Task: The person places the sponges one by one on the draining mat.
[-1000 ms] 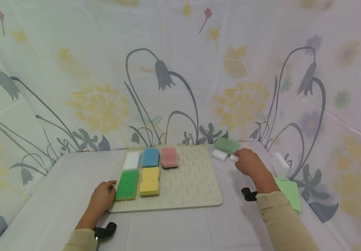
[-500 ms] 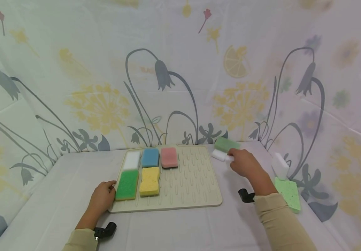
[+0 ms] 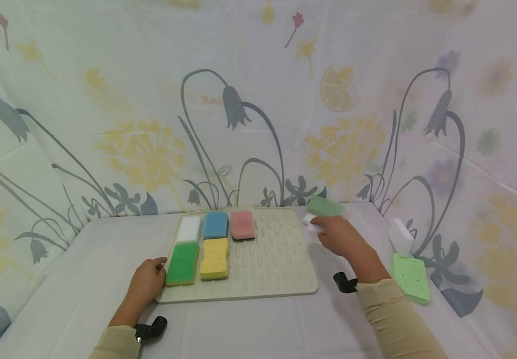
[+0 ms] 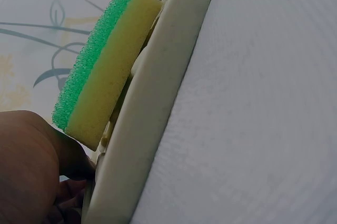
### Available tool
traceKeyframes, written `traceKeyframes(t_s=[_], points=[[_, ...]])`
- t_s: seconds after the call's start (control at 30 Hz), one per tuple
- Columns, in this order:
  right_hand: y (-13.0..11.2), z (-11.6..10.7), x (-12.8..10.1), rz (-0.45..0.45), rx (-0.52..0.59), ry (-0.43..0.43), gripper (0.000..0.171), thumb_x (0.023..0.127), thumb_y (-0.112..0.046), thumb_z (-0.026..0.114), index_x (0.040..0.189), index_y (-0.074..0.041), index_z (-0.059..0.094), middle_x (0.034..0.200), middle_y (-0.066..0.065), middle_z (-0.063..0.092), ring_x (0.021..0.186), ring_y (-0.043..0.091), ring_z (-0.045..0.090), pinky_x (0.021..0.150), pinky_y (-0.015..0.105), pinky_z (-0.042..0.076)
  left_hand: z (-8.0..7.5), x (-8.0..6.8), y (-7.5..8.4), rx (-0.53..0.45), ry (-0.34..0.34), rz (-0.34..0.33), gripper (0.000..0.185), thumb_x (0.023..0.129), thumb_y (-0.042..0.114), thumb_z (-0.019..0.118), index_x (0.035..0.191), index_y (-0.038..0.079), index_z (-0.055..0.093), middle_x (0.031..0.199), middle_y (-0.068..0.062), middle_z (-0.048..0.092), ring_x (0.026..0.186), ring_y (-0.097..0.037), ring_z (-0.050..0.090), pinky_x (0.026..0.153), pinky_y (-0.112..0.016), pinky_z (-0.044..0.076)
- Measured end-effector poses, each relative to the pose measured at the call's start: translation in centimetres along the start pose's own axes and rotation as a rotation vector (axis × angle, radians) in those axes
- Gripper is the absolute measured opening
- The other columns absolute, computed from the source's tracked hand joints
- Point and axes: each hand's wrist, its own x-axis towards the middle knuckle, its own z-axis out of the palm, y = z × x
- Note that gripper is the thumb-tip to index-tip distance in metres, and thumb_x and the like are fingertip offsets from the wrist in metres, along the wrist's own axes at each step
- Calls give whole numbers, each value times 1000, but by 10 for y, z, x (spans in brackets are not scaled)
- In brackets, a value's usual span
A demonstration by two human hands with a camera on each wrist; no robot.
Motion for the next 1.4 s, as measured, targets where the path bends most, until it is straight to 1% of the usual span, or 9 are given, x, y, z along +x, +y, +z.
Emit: traceKeyframes(t_s=[0.23,0.43,0.57,0.63,0.87,1.07,1.23,1.33,1.4], points=[[-10,0,1,-43,-3,19,34,88,-3,58,122,-1,63,113,18,69,82,22,63,70,36,47,0,1,0,2,4,-2,36,92,6,50,123,-9,60,94,-16,61,79,-23,57,71,-43,49],[-18,1,1,-60,3,27,35,89,-3,58,124,-1,63,116,19,68,90,28,65,74,39,49,1,1,0,1,9,0,36,92,6,50,123,-9,60,94,-17,61,80,-24,58,72,-44,49],[-24,2,3,-57,13,21,36,90,-4,59,126,-2,62,117,19,67,82,22,61,71,36,46,1,1,0,2,14,-4,35,92,6,50,123,-8,61,94,-16,61,80,-24,57,71,-43,49],[-27,3,4,-61,13,21,36,90,-4,59,126,-3,62,115,18,68,75,18,56,68,34,44,1,1,0,2,17,-5,35,92,6,50,122,-8,61,93,-16,61,79,-24,57,71,-43,49],[-35,11,7,-101,7,23,36,90,-4,59,126,-4,62,111,16,70,61,12,46,64,29,40,0,0,2,-1,17,-14,35,92,6,50,123,-8,61,94,-16,61,80,-24,58,72,-43,49],[-46,20,10,-122,-1,28,36,90,-5,62,125,-6,63,110,13,71,64,11,48,67,31,42,-1,0,2,-2,12,-11,35,92,6,49,123,-9,61,94,-17,61,80,-24,57,71,-43,49],[-54,28,11,-122,47,30,37,90,-4,61,126,-7,63,112,12,70,64,11,46,69,31,41,-1,-1,2,-6,13,-5,35,92,5,49,122,-9,60,94,-17,61,80,-24,58,71,-44,49],[-59,31,11,-136,47,40,37,90,-4,61,126,-7,63,116,12,69,71,13,53,71,32,45,-1,-1,2,-6,11,-7,35,92,6,49,122,-9,60,94,-17,61,80,-24,57,71,-43,49],[-63,33,11,-155,33,54,36,90,-4,61,126,-7,63,118,12,69,79,15,59,74,34,48,-1,-1,2,-5,11,-9,35,92,6,50,123,-9,60,93,-17,61,79,-24,57,70,-43,48]])
